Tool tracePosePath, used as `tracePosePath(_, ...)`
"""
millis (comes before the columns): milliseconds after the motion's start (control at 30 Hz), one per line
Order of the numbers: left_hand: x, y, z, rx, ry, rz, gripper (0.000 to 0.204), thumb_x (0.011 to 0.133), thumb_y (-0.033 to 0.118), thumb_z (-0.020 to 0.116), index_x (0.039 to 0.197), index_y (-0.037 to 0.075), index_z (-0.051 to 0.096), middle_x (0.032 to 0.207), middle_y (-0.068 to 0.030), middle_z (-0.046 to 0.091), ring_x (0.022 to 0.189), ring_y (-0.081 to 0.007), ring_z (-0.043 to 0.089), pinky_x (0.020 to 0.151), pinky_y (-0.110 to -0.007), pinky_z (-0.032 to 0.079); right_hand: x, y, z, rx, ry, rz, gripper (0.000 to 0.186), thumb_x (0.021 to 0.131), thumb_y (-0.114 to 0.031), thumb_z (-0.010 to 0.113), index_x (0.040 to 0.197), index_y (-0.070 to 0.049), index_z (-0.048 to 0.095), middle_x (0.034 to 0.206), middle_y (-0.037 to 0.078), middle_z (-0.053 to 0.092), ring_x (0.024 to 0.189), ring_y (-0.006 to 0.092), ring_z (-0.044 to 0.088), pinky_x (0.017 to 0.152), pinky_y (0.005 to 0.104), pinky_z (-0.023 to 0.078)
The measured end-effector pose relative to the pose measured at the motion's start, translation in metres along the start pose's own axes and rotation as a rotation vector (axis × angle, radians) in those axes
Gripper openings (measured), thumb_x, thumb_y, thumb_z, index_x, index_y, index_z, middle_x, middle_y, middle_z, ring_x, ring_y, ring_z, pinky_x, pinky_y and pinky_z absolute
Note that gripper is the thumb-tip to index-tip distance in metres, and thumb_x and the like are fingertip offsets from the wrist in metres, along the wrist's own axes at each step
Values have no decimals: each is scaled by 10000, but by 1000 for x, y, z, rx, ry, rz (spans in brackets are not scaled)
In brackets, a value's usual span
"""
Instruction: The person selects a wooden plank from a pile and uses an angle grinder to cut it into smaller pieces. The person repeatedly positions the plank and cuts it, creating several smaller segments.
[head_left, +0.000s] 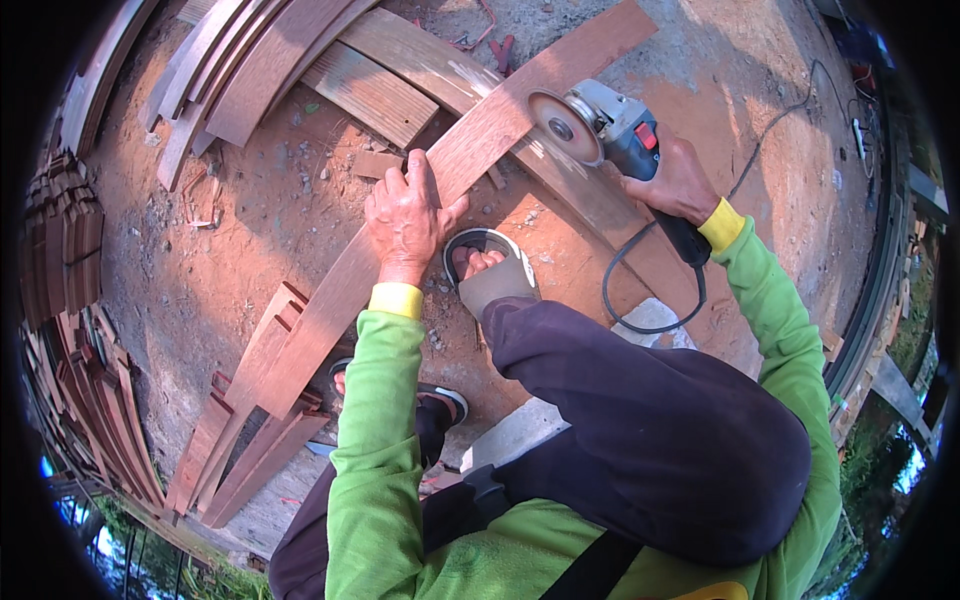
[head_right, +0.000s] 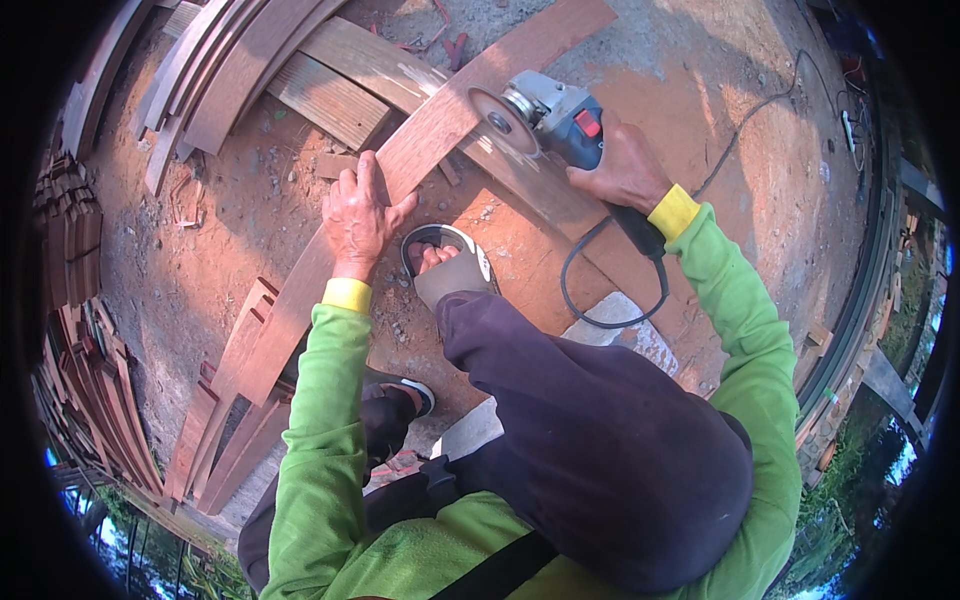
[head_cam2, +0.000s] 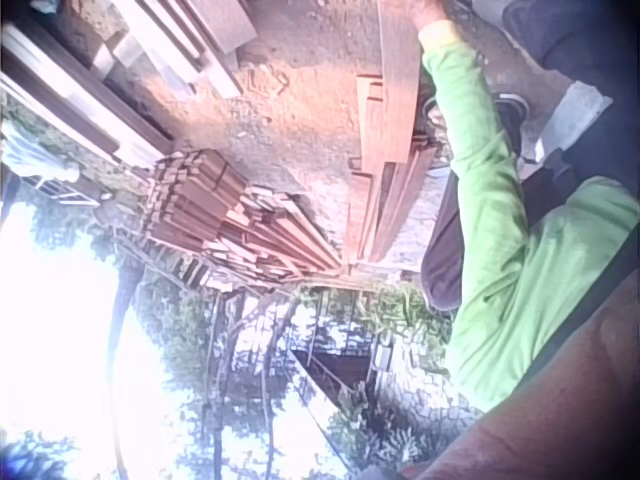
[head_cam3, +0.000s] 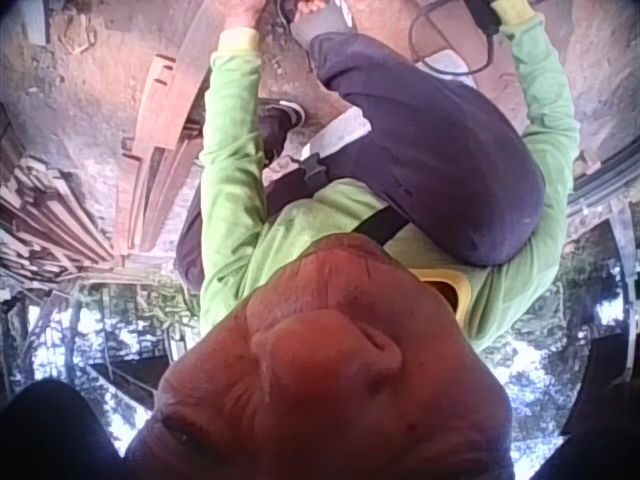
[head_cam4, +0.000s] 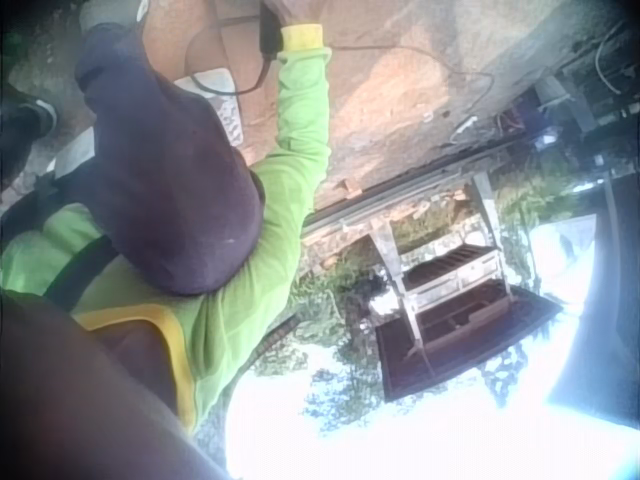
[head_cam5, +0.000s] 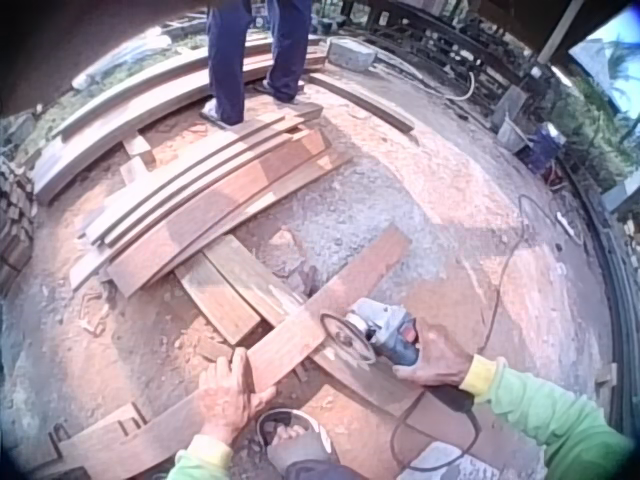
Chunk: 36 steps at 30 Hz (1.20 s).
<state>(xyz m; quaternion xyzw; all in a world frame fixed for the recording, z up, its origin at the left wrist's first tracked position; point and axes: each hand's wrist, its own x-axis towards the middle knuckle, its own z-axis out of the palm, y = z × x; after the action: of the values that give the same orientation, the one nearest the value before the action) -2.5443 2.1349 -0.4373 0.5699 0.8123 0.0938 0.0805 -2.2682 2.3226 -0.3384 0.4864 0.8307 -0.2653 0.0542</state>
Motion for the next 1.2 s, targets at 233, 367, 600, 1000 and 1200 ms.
tracePosePath(233, 0, 0, 0, 8, -11, -5, 840, 675, 593, 771, 1312, 115, 503, 890, -116, 558, 824, -300, 602, 719, -425, 498, 1, -2, 0, -23, -16, 28, 685, 638, -293, 757, 1102, 149, 518, 881, 316, 648, 842, 430, 679, 757, 433, 538)
tracePosePath(367, 0, 0, 1, 7, -13, -3, 839, 676, 592, 771, 1313, 115, 503, 895, -117, 559, 827, -302, 600, 725, -426, 498, 1, -1, 0, -16, 1, 17, 671, 638, -286, 754, 1091, 151, 521, 876, 316, 649, 841, 429, 680, 754, 434, 538)
tracePosePath(600, 0, 0, 1, 6, -11, -8, 837, 677, 592, 770, 1311, 116, 504, 905, -120, 562, 835, -304, 600, 735, -427, 498, 2, -1, 0, 5, 3, 0, 657, 638, -277, 751, 1075, 156, 520, 858, 314, 648, 824, 430, 680, 743, 436, 538)
tracePosePath(1000, 0, -1, 2, 11, -4, -2, 838, 674, 601, 765, 1307, 120, 501, 891, -118, 558, 836, -303, 600, 735, -430, 498, 2, 0, 1, 1, -2, 0, 657, 633, -277, 754, 1073, 154, 524, 855, 312, 650, 805, 430, 680, 734, 436, 538)
tracePosePath(1200, 0, -1, 3, 1, 22, 4, 830, 662, 588, 776, 1289, 114, 510, 893, -114, 553, 826, -300, 599, 719, -431, 497, 0, -3, 1, 52, 12, -33, 661, 646, -240, 756, 1144, 124, 519, 916, 307, 654, 866, 426, 677, 787, 428, 537)
